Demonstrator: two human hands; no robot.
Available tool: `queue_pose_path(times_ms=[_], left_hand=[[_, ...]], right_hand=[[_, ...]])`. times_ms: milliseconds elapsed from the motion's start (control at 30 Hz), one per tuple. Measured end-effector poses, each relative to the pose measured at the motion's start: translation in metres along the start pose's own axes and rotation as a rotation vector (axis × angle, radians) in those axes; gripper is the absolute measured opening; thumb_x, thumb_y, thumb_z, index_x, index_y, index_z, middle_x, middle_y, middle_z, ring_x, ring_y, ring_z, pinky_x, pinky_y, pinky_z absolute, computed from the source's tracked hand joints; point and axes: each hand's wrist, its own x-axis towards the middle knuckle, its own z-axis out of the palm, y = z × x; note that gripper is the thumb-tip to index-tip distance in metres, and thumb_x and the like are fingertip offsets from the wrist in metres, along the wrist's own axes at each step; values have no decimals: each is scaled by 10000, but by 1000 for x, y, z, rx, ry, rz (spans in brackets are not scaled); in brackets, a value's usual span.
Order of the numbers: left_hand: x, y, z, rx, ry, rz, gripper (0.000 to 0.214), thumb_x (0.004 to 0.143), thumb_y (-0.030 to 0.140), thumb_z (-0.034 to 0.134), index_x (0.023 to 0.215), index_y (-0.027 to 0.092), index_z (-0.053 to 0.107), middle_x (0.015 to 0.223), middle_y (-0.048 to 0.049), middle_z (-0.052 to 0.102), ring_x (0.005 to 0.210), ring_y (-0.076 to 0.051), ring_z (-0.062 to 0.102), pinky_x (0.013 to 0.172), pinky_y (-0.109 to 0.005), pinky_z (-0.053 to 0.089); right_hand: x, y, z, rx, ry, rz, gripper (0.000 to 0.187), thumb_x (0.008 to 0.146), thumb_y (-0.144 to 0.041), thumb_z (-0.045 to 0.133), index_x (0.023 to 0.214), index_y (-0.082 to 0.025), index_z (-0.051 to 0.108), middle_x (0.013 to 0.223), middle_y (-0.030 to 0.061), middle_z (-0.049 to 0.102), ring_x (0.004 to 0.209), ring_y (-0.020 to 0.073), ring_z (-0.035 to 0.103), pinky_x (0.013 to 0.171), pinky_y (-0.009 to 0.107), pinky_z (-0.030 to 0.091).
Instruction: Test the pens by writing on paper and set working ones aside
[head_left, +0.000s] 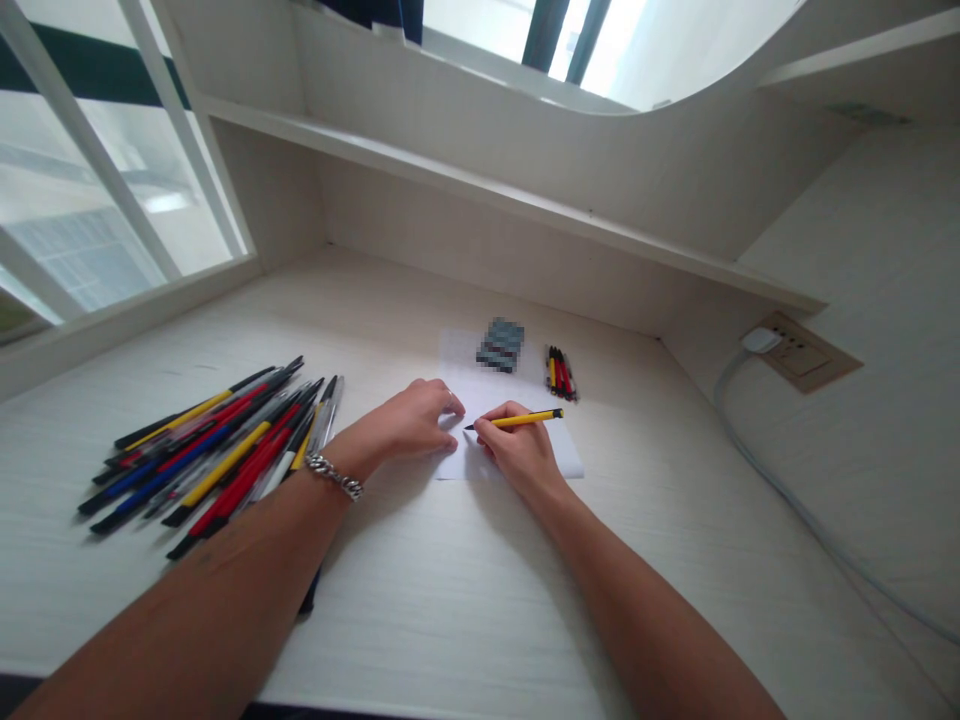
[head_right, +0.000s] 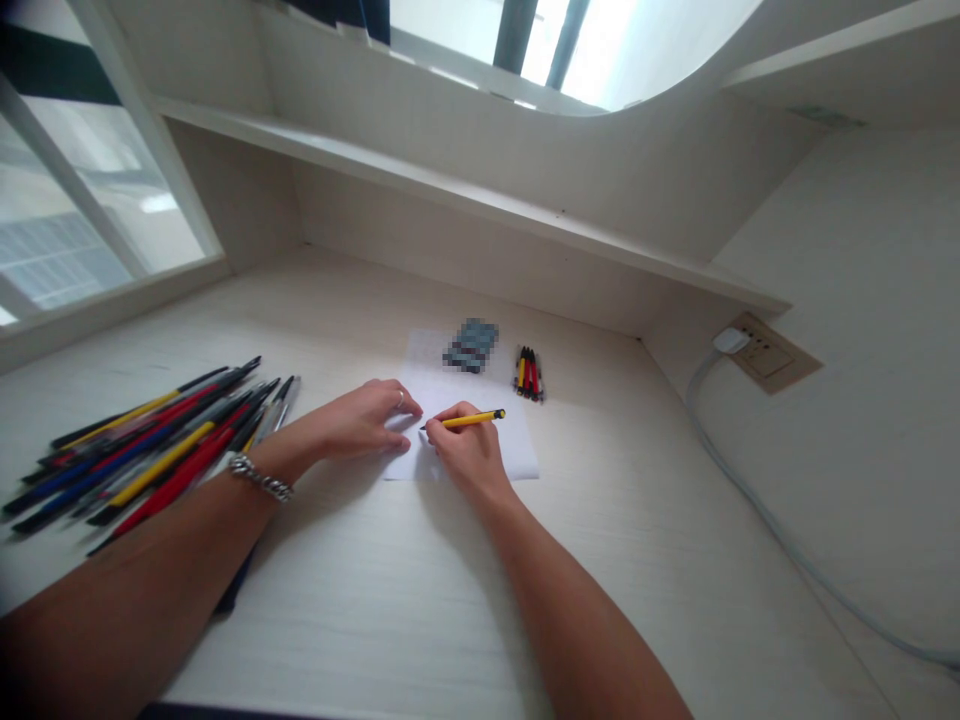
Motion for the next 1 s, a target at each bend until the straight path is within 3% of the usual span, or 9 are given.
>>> queue_pose_path(times_ms=[300, 767, 900, 1000], left_hand=[[2, -2, 2, 50, -16, -8, 403, 650, 347, 702, 1041, 254, 729, 1049, -91, 657, 1021, -285, 565, 906, -371, 434], [1, 1, 1, 63, -27, -35, 438, 646, 344, 698, 1069, 235, 726, 1068, -93, 659, 1037, -290, 570, 900, -351, 441], [1, 4, -1, 83, -47, -33, 449, 661, 352, 693, 1090, 223, 720, 1086, -102, 658, 1045, -289, 578, 908, -348, 443], [0, 6, -2, 68, -44, -35, 445, 642, 330, 709, 1073, 223, 725, 1078, -96, 672, 1038, -284, 594, 904, -343, 451]], right_hand=[[-5, -6, 4, -78, 24, -79, 117, 750, -303, 599, 710, -197, 629, 640, 10, 635, 584, 144, 546, 539, 265, 388], [-5, -11, 2, -154, 88, -59, 90, 723, -276, 585, 693, -202, 624, 646, 0, 633, 612, 153, 558, 556, 268, 388], [-5, -9, 3, -134, 104, -69, 75, 711, -263, 602, 681, -200, 629, 645, 1, 636, 611, 151, 556, 551, 265, 386], [-3, -7, 2, 11, 107, -39, 86, 704, -279, 642, 685, -197, 624, 615, -6, 622, 564, 136, 537, 519, 256, 381]])
